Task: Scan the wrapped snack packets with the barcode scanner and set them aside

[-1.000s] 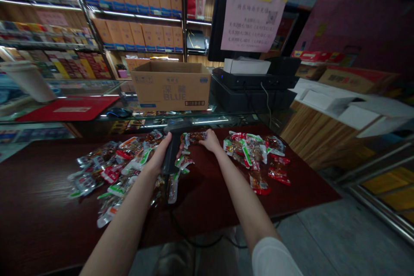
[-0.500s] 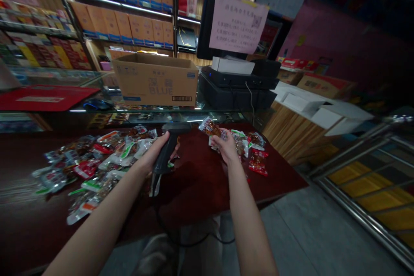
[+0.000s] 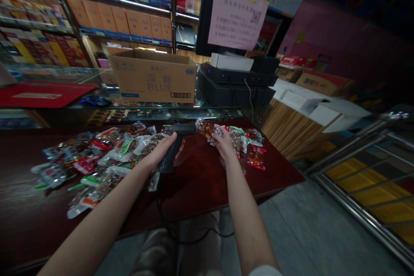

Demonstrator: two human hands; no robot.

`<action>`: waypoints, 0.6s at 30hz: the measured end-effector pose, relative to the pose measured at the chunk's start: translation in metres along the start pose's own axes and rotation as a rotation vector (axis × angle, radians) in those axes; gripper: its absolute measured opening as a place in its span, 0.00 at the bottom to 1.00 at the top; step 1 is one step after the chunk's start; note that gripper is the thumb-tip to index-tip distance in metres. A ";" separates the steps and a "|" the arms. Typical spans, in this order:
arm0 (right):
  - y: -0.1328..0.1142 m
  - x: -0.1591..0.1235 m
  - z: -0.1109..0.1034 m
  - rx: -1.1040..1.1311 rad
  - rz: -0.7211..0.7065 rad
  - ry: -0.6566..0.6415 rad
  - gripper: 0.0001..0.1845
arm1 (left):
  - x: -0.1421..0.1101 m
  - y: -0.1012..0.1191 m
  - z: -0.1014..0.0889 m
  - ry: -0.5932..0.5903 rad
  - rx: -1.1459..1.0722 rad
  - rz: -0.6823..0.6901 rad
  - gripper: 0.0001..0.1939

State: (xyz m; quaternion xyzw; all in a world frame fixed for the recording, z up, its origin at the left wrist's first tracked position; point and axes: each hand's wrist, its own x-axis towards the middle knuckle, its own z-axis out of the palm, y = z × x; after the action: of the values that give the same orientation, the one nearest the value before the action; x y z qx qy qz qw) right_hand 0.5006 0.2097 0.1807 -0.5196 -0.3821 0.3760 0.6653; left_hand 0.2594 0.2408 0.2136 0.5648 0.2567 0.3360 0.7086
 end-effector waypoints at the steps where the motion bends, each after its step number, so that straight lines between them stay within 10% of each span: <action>1: 0.000 0.000 0.000 -0.022 -0.013 -0.008 0.26 | 0.000 -0.001 0.000 -0.004 -0.002 -0.008 0.32; 9: 0.001 0.001 0.003 -0.068 -0.049 0.022 0.29 | 0.000 -0.003 0.001 -0.046 -0.005 0.004 0.32; 18: -0.015 0.002 -0.039 -0.735 -0.396 0.623 0.23 | -0.001 0.008 -0.010 0.026 -0.030 0.063 0.34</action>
State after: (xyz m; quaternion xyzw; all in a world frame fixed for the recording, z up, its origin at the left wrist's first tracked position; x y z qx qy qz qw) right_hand 0.5385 0.1931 0.1886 -0.7239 -0.3637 -0.0886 0.5795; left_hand 0.2492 0.2472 0.2190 0.5575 0.2429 0.3695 0.7026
